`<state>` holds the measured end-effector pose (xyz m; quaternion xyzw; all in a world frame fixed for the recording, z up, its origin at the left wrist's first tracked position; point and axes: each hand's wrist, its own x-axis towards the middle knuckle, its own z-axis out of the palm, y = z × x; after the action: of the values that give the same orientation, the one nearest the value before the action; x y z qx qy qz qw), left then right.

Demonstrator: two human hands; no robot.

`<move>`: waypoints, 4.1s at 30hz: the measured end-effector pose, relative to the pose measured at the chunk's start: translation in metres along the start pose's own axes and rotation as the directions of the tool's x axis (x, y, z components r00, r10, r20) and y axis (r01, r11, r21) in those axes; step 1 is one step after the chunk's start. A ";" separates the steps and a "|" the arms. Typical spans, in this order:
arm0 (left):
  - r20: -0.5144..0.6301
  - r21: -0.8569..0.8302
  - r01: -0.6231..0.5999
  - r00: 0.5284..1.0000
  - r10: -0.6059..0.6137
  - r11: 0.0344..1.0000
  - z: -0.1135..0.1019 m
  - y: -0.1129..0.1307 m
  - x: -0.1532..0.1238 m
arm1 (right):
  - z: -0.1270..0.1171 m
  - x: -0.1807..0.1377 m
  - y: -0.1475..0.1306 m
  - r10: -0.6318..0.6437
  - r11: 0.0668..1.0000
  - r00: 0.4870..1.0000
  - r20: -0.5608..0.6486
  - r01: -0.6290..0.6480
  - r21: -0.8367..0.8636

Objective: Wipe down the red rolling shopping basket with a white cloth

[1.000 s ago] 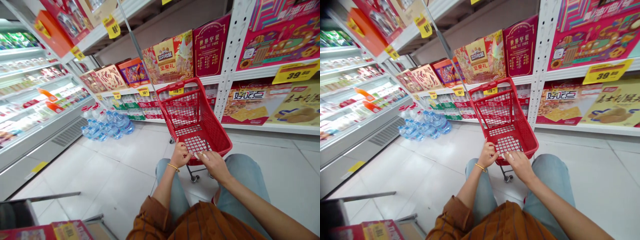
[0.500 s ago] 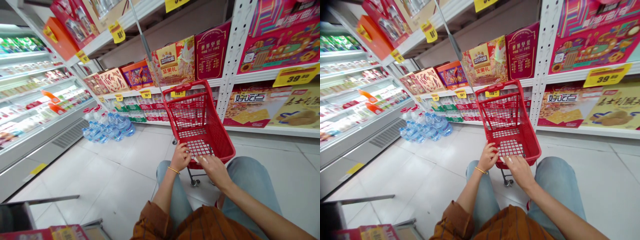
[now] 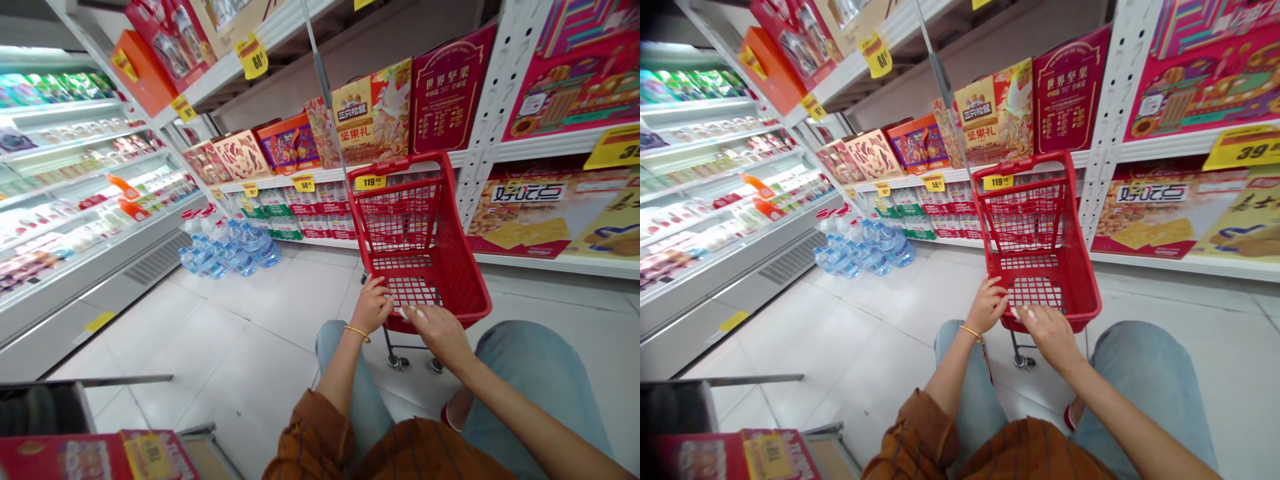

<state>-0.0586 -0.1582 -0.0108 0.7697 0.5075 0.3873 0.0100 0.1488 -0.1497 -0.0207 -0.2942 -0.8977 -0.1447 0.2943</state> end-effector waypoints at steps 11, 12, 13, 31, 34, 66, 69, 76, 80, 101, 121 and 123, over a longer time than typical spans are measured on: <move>0.031 0.041 0.075 0.997 -0.076 0.996 -0.019 -0.011 -0.017 | 0.016 0.026 -0.007 -0.127 0.990 0.985 -0.120 0.134 0.053; 0.056 0.011 0.068 0.996 -0.068 0.998 -0.021 -0.011 -0.020 | 0.018 0.027 -0.007 -0.136 0.988 0.984 -0.111 0.143 0.050; 0.078 -0.025 0.058 0.995 -0.056 0.998 -0.021 -0.012 -0.022 | 0.019 0.028 -0.007 -0.140 0.988 0.986 -0.091 0.145 0.049; 0.147 0.080 -0.043 0.989 0.031 0.996 -0.019 -0.026 -0.023 | 0.031 0.031 -0.011 -0.243 0.968 0.966 -0.085 0.235 -0.093; 0.193 0.145 -0.051 0.981 0.022 0.988 -0.019 -0.023 -0.023 | 0.026 0.026 -0.004 -0.242 0.969 0.968 -0.059 0.238 -0.064; 0.156 0.099 -0.007 0.988 -0.009 0.995 -0.018 -0.018 -0.024 | 0.013 0.011 0.011 -0.328 0.934 0.944 -0.036 0.319 -0.160; 0.154 0.110 -0.026 0.988 0.009 0.994 -0.017 -0.019 -0.024 | 0.007 0.009 0.024 -0.361 0.925 0.932 -0.023 0.355 -0.134; 0.169 0.149 -0.008 0.986 -0.017 0.989 -0.017 -0.019 -0.026 | -0.001 -0.007 0.051 -0.315 0.948 0.946 -0.075 0.317 0.010; 0.192 0.159 0.011 0.981 -0.042 0.987 -0.018 -0.017 -0.025 | -0.004 -0.018 0.066 -0.292 0.955 0.956 -0.039 0.293 0.051; 0.183 0.155 0.016 0.982 -0.045 0.988 -0.005 0.017 -0.017 | 0.020 0.001 0.014 -0.151 0.988 0.970 -0.192 0.144 -0.050; 0.156 0.176 0.030 0.986 -0.058 0.984 -0.003 0.017 -0.017 | -0.008 -0.035 0.069 -0.171 0.983 0.969 -0.177 0.180 0.033; 0.149 0.179 0.037 0.987 -0.064 0.983 -0.004 0.017 -0.017 | -0.003 -0.031 0.058 -0.191 0.980 0.963 -0.191 0.200 0.024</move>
<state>-0.0512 -0.1813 -0.0106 0.7821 0.5567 0.2800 -0.0087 0.2061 -0.1192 -0.0318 -0.1828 -0.8936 -0.1808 0.3680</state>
